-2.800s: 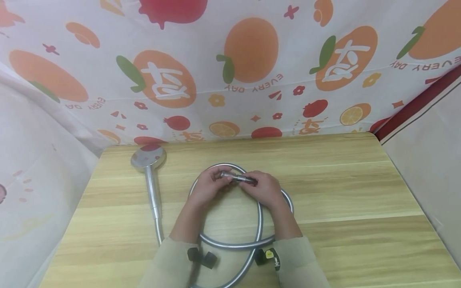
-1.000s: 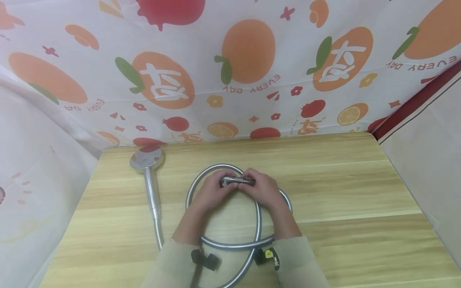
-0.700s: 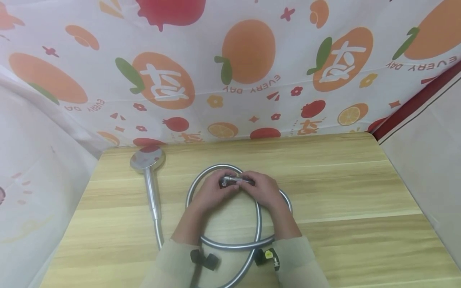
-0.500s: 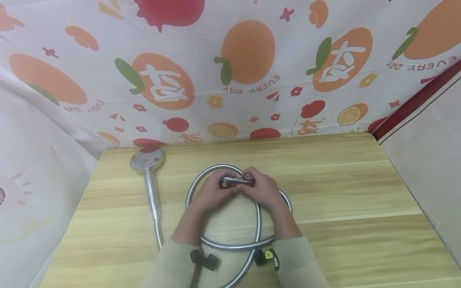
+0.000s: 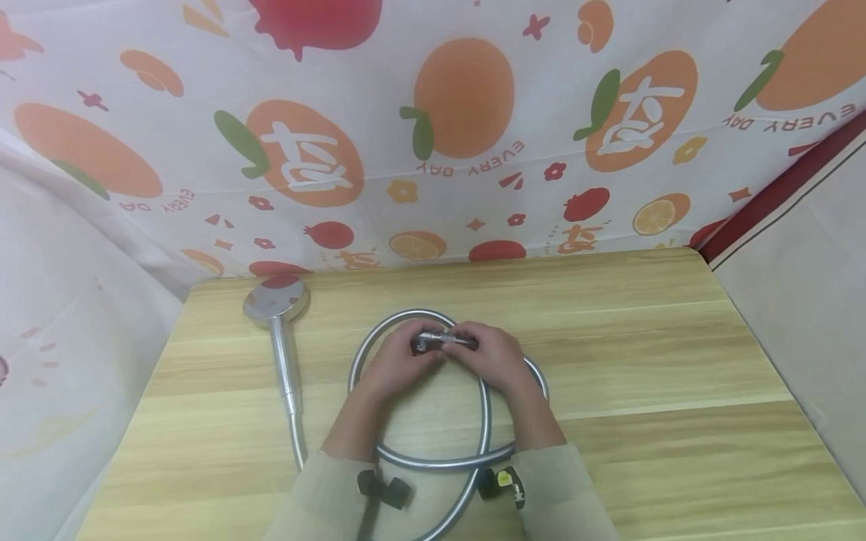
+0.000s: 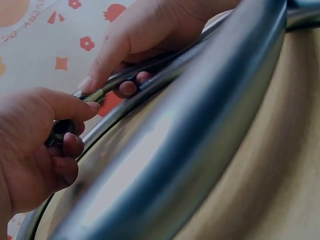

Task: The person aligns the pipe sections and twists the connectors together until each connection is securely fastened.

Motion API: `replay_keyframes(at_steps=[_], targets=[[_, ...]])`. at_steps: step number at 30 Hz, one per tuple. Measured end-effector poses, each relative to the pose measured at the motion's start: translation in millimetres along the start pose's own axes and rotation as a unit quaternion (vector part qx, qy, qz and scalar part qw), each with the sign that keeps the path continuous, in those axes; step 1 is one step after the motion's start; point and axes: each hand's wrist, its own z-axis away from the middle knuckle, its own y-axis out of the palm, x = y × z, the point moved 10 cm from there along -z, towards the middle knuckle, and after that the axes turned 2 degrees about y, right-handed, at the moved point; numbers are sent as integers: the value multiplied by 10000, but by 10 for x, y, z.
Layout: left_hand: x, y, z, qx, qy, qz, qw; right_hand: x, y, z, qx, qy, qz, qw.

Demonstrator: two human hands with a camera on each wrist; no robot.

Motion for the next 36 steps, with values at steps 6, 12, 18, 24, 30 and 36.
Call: replay_keyframes(at_steps=[6, 12, 18, 24, 30, 36], targets=[[3, 4, 3, 4, -79, 48, 10000, -2, -7, -5, -65, -33, 49, 10000], [15, 9, 6, 31, -154, 39, 9999, 20, -7, 0, -65, -87, 129, 9999], [27, 13, -2, 0, -164, -8, 9999, 21, -11, 2, -79, -104, 116, 9998], [53, 22, -6, -12, -189, -45, 9998, 13, 1, -6, -67, -97, 160, 9998], [52, 21, -7, 0, -201, -54, 9998, 4, 1, -5, -81, -86, 150, 9998], [55, 19, 4, -7, -233, -62, 9997, 27, 1, -3, -90, -188, 154, 9997]])
